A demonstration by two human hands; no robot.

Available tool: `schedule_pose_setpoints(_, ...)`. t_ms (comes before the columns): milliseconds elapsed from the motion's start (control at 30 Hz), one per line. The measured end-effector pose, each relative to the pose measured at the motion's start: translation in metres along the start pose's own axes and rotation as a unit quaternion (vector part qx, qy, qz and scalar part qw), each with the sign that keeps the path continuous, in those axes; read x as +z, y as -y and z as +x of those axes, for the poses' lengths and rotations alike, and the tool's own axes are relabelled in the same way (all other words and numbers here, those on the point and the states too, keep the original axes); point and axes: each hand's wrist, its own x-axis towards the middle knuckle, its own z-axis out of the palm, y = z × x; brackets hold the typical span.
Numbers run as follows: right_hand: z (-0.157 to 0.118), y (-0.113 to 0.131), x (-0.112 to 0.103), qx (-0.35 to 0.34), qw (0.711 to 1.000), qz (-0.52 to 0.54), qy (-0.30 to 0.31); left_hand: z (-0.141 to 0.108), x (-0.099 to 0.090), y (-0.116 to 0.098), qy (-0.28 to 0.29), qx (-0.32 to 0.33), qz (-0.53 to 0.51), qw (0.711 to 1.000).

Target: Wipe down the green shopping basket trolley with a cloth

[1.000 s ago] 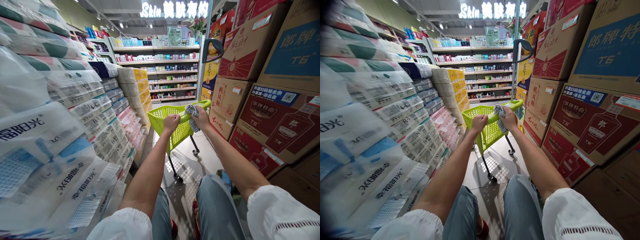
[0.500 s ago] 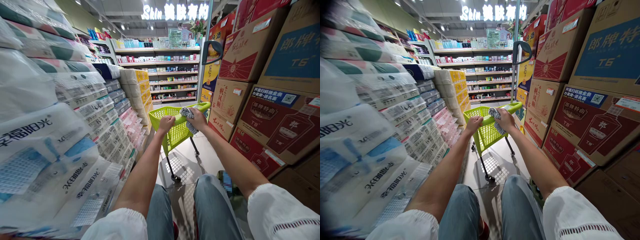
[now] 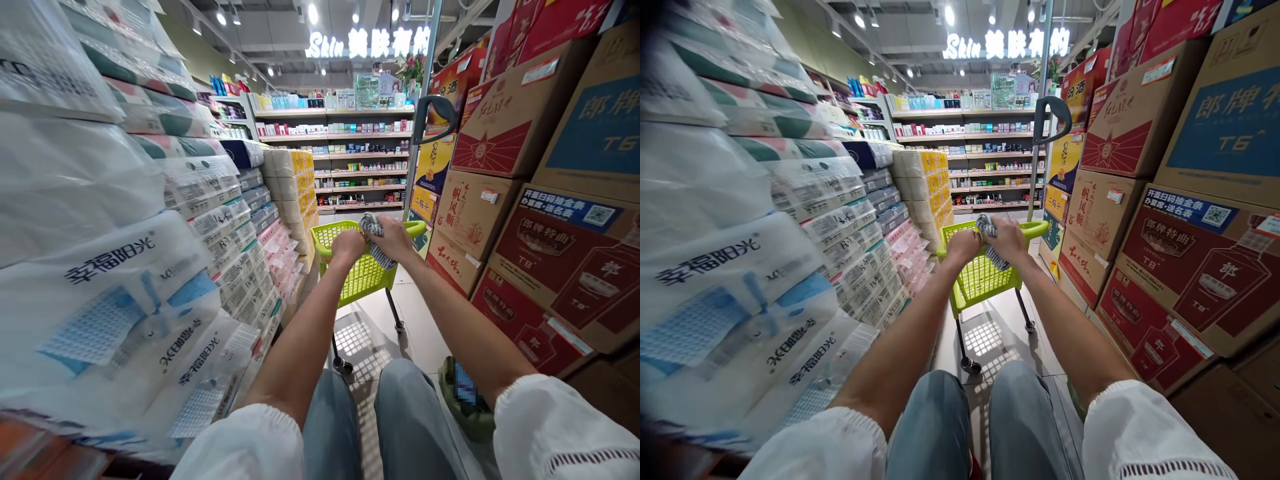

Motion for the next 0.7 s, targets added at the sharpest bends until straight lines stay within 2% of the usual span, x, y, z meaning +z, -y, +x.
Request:
schedule_pose_setpoints(67,0.001,0.006,0.01,-0.012,1.0,-0.022,0.016,-0.001,0.008,-0.009,-0.006,-0.028,0.012,1.0)
schedule_pose_setpoints(133,0.004,0.003,0.015,-0.022,0.999,-0.034,0.027,-0.004,0.014,-0.009,-0.032,-0.006,0.038,0.999)
schedule_pose_setpoints(233,0.014,-0.018,0.01,-0.003,0.998,-0.051,0.044,-0.009,0.016,-0.001,-0.05,0.037,0.057,0.996)
schedule_pose_setpoints(333,0.021,-0.033,0.001,0.043,0.996,-0.065,0.031,-0.011,0.016,0.002,-0.06,0.034,0.063,0.996)
schedule_pose_setpoints(433,0.018,-0.021,0.003,0.045,0.997,-0.057,0.038,-0.01,0.017,-0.001,-0.072,0.023,0.069,0.995)
schedule_pose_setpoints(567,0.01,0.006,0.015,-0.033,0.998,-0.034,0.043,-0.01,0.017,0.001,-0.058,0.026,0.067,0.996)
schedule_pose_setpoints(633,0.01,0.004,0.014,-0.045,0.997,-0.032,0.053,-0.011,0.015,0.005,-0.054,0.035,0.066,0.996)
schedule_pose_setpoints(700,0.014,-0.009,0.009,-0.026,0.997,-0.035,0.064,-0.012,0.013,0.009,-0.054,0.04,0.069,0.995)
